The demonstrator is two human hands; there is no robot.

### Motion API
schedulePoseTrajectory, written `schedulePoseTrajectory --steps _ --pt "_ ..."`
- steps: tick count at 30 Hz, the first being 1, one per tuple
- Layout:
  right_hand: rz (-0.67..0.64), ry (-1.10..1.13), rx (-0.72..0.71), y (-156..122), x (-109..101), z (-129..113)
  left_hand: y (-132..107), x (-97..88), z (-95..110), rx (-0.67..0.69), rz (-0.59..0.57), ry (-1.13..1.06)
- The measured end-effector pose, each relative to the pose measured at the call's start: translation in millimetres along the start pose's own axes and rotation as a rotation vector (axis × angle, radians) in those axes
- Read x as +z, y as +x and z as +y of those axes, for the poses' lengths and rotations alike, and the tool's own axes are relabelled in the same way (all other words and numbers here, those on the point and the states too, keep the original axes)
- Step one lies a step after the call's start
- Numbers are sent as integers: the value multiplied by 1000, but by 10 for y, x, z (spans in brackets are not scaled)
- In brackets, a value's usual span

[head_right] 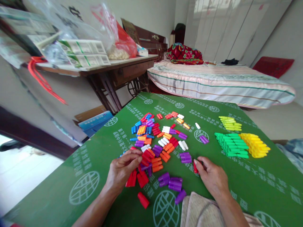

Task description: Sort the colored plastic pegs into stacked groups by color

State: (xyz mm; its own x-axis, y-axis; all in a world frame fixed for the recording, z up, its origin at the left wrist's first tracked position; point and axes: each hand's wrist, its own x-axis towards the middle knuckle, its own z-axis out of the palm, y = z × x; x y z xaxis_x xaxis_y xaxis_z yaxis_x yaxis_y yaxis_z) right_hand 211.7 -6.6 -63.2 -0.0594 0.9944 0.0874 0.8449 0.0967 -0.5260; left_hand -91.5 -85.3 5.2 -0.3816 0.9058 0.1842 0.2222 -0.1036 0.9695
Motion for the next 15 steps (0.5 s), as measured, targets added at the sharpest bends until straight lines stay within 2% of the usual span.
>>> schedulePoseTrajectory --steps 6,15 --pt "-9 9 17 -7 -12 -23 -3 -7 7 -29 21 4" --pt "9 -5 -13 -6 -1 0 -36 10 37 -126 -20 -64"
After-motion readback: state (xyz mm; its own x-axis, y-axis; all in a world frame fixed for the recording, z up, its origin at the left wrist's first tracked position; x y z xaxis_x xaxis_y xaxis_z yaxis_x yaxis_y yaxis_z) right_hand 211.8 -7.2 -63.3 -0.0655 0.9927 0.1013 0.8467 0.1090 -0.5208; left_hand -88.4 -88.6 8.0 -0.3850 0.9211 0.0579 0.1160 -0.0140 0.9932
